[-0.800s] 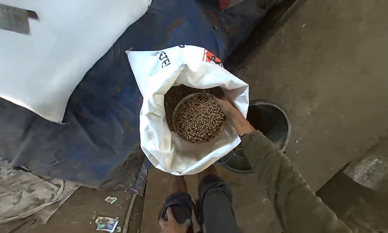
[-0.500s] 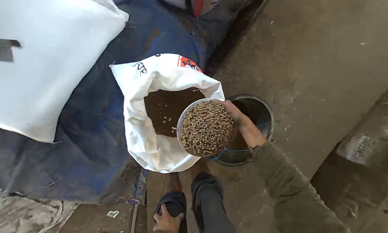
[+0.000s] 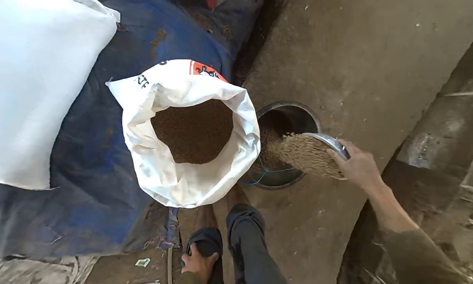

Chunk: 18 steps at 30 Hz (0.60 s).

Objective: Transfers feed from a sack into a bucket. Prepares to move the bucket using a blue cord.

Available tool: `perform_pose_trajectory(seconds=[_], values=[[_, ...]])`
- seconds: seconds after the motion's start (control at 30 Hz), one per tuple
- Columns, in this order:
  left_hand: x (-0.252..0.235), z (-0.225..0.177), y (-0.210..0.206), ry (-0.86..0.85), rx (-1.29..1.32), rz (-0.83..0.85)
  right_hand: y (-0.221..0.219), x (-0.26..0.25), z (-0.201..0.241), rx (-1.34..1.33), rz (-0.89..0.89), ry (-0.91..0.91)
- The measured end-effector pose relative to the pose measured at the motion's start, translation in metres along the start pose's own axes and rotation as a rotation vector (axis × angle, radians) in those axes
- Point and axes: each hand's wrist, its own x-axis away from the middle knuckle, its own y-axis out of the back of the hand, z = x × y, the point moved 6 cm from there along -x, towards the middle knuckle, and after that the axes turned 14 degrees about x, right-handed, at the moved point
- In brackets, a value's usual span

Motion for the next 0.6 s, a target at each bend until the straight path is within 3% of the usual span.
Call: perform_pose_trajectory(seconds=[0.13,0.23,0.33,0.43,0.53,0.6], values=[[-0.002,0.002,0.003,0.016,0.004,0.037,-0.049,0.006,0.002,0.158,-0.05,-0.074],[-0.006,0.012,0.001,-0.001,0.096,0.032,-0.065,0.028,0.006,0.163,-0.326,0.074],[0.01,0.005,0.024,-0.068,0.419,-0.078,-0.043,0.056,0.031,0.126,-0.672,0.309],[0.02,-0.014,0.054,-0.252,0.865,-0.218,-0.001,0.067,0.104,-0.015,-0.77,0.525],[0.028,-0.062,0.083,-0.384,1.302,-0.105,0.011,0.043,0.221,-0.086,-0.633,0.801],[0.031,-0.097,0.1,-0.372,1.505,-0.036,-0.015,0.001,0.301,-0.029,-0.536,0.929]])
